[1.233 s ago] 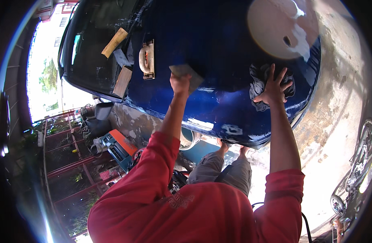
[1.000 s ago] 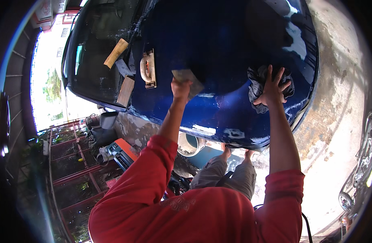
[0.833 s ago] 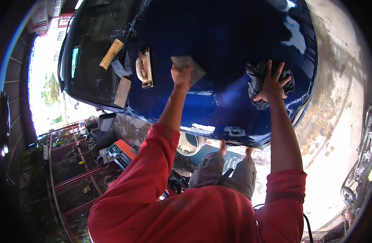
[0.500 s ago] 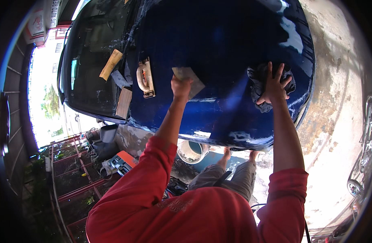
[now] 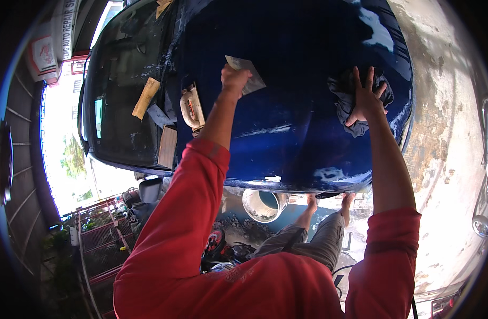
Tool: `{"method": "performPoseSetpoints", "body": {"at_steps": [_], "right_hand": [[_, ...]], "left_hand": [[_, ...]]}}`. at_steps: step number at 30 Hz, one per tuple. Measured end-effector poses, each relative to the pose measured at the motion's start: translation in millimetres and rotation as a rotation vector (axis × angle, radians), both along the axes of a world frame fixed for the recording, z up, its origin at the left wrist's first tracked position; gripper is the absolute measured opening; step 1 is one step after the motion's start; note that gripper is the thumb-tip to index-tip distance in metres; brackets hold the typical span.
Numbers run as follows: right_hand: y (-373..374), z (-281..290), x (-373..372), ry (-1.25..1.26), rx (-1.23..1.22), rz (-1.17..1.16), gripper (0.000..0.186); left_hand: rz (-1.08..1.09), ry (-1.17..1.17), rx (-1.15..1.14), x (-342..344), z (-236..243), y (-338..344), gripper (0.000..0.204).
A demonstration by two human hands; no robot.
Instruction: The person sands the surface of a blue car hood using a sanding block and a sanding sponge, alternating between tools and wiping the surface with a cloth. The person repeatedly smooths the hood and removes dust throughout the clip.
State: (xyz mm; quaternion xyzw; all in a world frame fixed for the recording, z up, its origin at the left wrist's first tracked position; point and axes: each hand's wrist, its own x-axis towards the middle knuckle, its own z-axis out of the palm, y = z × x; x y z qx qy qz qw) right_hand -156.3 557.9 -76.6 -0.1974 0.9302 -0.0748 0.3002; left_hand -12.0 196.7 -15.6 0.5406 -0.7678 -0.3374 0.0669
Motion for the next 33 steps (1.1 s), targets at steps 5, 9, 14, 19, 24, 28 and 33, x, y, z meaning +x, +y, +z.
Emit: {"method": "performPoseSetpoints", "body": {"at_steps": [5, 9, 14, 19, 24, 28, 33], "right_hand": [[-1.2, 1.7, -0.9, -0.003, -0.001, -0.002, 0.177], [-2.7, 8.3, -1.7, -0.017, 0.024, 0.019, 0.18], [-1.0, -1.3, -4.2, -0.011, 0.047, 0.068, 0.186], [1.1, -17.3, -3.7, 0.144, -0.112, 0.061, 0.179], [0.4, -20.1, -6.3, 0.041, -0.009, 0.017, 0.179], [1.0, -21.5, -6.8, 0.091, -0.019, 0.038, 0.178], [0.8, -16.6, -8.1, 0.033, -0.01, 0.026, 0.178]], "left_hand": [[-0.168, -0.013, 0.052, 31.1, 16.7, -67.2, 0.05], [-0.262, -0.184, -0.168, 112.6, 6.8, -31.3, 0.051], [-0.256, 0.042, -0.146, 92.7, -2.8, -18.6, 0.047], [-0.456, -0.209, -0.132, 51.6, 14.2, -27.5, 0.044], [-0.326, 0.083, 0.131, 52.4, 16.8, -6.4, 0.047], [-0.595, 0.03, -0.156, 28.0, 11.7, 15.1, 0.039], [-0.314, 0.132, 0.111, 41.3, -0.8, -12.8, 0.041]]}}
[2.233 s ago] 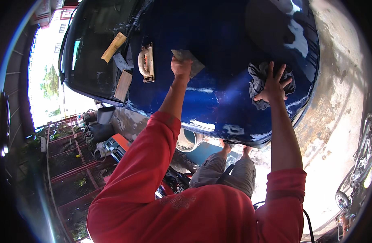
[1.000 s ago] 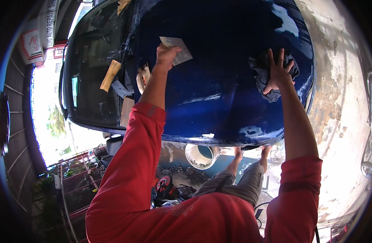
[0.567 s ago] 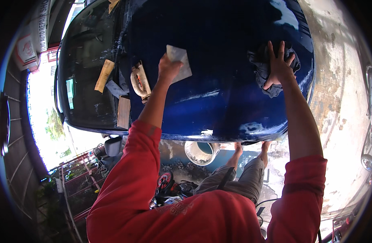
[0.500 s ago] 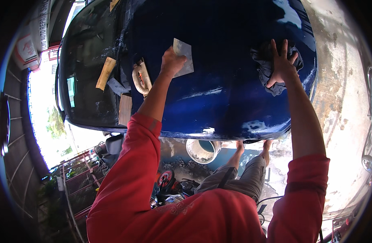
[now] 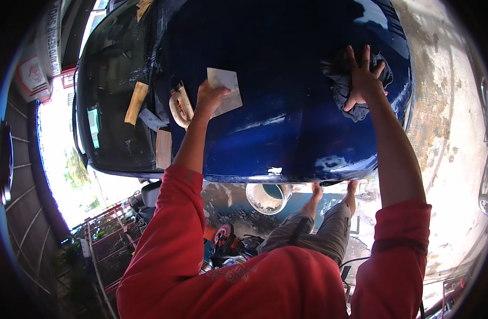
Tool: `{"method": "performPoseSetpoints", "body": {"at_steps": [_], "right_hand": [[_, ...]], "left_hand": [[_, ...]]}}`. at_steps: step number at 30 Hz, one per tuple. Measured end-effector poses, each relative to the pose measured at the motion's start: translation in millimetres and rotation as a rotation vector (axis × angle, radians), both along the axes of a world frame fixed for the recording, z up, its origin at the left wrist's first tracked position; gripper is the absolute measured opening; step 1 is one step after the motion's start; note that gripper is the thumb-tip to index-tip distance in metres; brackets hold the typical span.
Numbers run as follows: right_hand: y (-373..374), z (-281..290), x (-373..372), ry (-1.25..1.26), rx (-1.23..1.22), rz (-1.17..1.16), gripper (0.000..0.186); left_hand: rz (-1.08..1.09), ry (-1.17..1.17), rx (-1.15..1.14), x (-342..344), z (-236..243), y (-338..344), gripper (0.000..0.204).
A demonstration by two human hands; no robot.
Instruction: The person sands the surface of a blue car hood using a sanding block and a sanding sponge, alternating between tools and wiping the surface with a cloth. The person repeatedly smooths the hood and removes dust throughout the clip.
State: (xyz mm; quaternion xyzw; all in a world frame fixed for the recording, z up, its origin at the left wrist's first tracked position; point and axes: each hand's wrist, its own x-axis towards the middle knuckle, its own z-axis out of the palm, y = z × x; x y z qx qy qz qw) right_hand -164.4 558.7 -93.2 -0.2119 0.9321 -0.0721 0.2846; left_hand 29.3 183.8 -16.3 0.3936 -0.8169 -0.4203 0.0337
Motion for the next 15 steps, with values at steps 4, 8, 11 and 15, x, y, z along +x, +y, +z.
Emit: {"method": "performPoseSetpoints", "body": {"at_steps": [4, 8, 11, 15], "right_hand": [[-4.3, 18.1, 3.1, -0.044, 0.063, 0.077, 0.19], [-8.0, 36.4, 5.6, -0.064, 0.037, 0.063, 0.188], [-9.1, 38.3, 3.7, -0.102, 0.085, -0.026, 0.186], [-6.9, 31.4, 3.7, -0.112, 0.093, -0.007, 0.186]], "left_hand": [[-0.174, -0.069, -0.196, 0.8, -5.7, -4.0, 0.042], [-0.082, -0.272, -0.239, 19.6, 11.3, 2.6, 0.047], [0.151, -0.069, 0.048, 39.3, 16.2, 19.1, 0.046], [-0.015, -0.125, -0.048, 27.8, -15.9, 66.3, 0.038]]}}
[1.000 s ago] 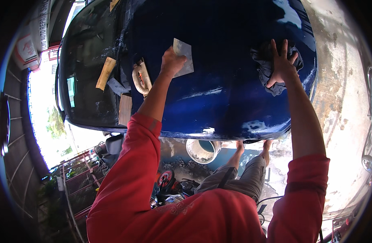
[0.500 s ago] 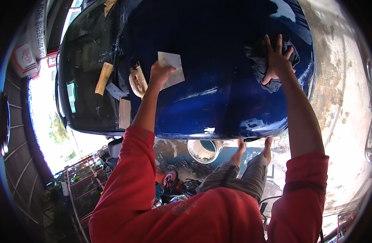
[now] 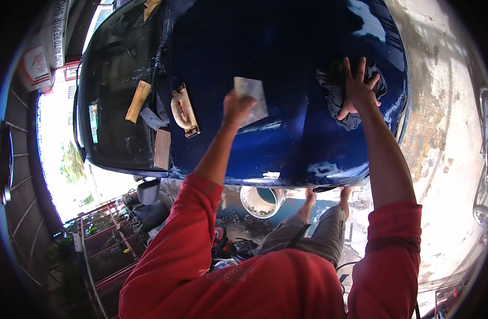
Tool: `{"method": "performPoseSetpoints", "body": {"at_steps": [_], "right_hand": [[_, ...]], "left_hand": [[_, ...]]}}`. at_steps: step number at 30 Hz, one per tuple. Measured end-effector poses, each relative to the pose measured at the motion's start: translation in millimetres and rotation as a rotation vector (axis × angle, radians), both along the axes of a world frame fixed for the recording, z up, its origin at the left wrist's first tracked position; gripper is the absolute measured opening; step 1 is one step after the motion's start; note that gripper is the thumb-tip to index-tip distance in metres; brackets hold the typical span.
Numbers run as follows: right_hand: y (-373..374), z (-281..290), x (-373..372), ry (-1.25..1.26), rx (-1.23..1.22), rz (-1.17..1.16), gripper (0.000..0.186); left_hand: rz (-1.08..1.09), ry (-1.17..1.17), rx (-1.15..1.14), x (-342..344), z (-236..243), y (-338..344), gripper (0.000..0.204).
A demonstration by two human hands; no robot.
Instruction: The person sands the surface of a blue car hood using a sanding block and a sanding sponge, alternating between tools and wiping the surface with a cloth. The person repeatedly smooths the hood and removes dust throughout the clip.
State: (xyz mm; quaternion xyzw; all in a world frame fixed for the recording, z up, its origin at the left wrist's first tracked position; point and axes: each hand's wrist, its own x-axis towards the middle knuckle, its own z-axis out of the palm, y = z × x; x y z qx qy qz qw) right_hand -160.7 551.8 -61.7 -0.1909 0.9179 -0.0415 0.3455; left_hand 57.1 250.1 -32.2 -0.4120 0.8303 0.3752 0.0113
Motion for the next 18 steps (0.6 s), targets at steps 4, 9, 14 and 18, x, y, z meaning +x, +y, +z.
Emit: {"method": "performPoseSetpoints", "body": {"at_steps": [4, 9, 14, 18], "right_hand": [[2.1, 2.2, 1.9, 0.04, -0.013, 0.08, 0.19], [-0.1, 21.5, -1.7, -0.025, 0.051, 0.012, 0.183], [0.9, 32.7, -2.4, -0.053, 0.065, 0.008, 0.18], [5.4, 32.5, -2.4, -0.07, 0.039, 0.021, 0.18]], "left_hand": [[-0.128, -0.021, -0.112, -16.2, -41.1, 22.3, 0.042], [0.316, 0.012, 0.024, 83.5, -12.5, -34.3, 0.04], [0.225, 0.437, 0.258, 83.6, -26.1, -9.1, 0.039], [-0.063, -0.092, -0.098, -33.6, -47.9, 81.5, 0.045]]}}
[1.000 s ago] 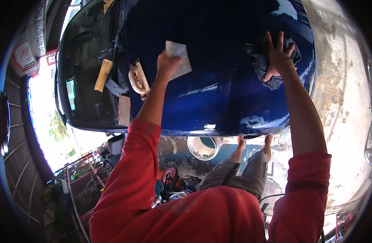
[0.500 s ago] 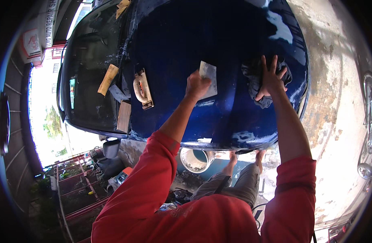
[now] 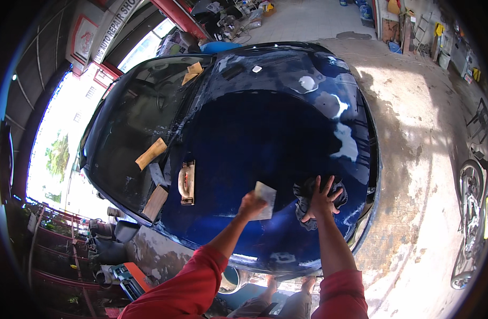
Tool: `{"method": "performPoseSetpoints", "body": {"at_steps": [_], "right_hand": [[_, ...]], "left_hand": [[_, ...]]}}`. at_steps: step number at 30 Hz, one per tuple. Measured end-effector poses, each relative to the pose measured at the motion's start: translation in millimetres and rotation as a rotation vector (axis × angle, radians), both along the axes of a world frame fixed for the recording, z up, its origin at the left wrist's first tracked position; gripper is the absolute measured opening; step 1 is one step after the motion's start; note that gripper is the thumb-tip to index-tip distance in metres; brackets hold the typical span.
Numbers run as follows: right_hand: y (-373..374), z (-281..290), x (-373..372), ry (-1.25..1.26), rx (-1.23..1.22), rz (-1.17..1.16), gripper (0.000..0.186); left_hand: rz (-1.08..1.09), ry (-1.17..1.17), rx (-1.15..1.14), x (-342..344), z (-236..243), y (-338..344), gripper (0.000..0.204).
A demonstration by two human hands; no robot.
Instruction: The person sands the surface of a blue car hood using a sanding block and a sanding sponge, alternating between tools and wiping the surface with a cloth. The person repeatedly smooths the hood and removes dust throughout the clip.
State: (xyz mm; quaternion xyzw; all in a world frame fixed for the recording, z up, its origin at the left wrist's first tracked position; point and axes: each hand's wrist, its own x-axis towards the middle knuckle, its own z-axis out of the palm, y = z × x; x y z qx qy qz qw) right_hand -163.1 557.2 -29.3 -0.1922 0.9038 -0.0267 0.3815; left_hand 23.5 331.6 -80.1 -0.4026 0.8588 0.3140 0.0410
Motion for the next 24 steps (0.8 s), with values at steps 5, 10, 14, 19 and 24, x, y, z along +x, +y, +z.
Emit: {"method": "performPoseSetpoints", "body": {"at_steps": [5, 10, 14, 19, 24], "right_hand": [[2.9, -4.0, -0.9, -0.01, -0.025, 0.004, 0.181], [1.6, -0.4, -1.1, -0.02, -0.024, -0.013, 0.182], [-2.4, -1.3, -1.4, 0.002, 0.006, -0.001, 0.185], [-5.7, -26.7, -4.2, 0.064, 0.018, 0.101, 0.191], [-7.8, -52.1, -22.0, 0.144, 0.029, 0.106, 0.192]], "left_hand": [[-0.208, 0.048, 0.031, -8.1, 33.1, 19.5, 0.05], [0.289, 0.14, -0.044, 115.7, 74.3, -73.6, 0.041], [0.432, -0.221, -0.45, 165.9, 95.9, -121.2, 0.041], [0.047, -0.427, -0.534, 103.5, 70.3, -67.8, 0.053], [-0.398, -0.056, -0.643, 34.0, 36.0, 58.2, 0.033]]}}
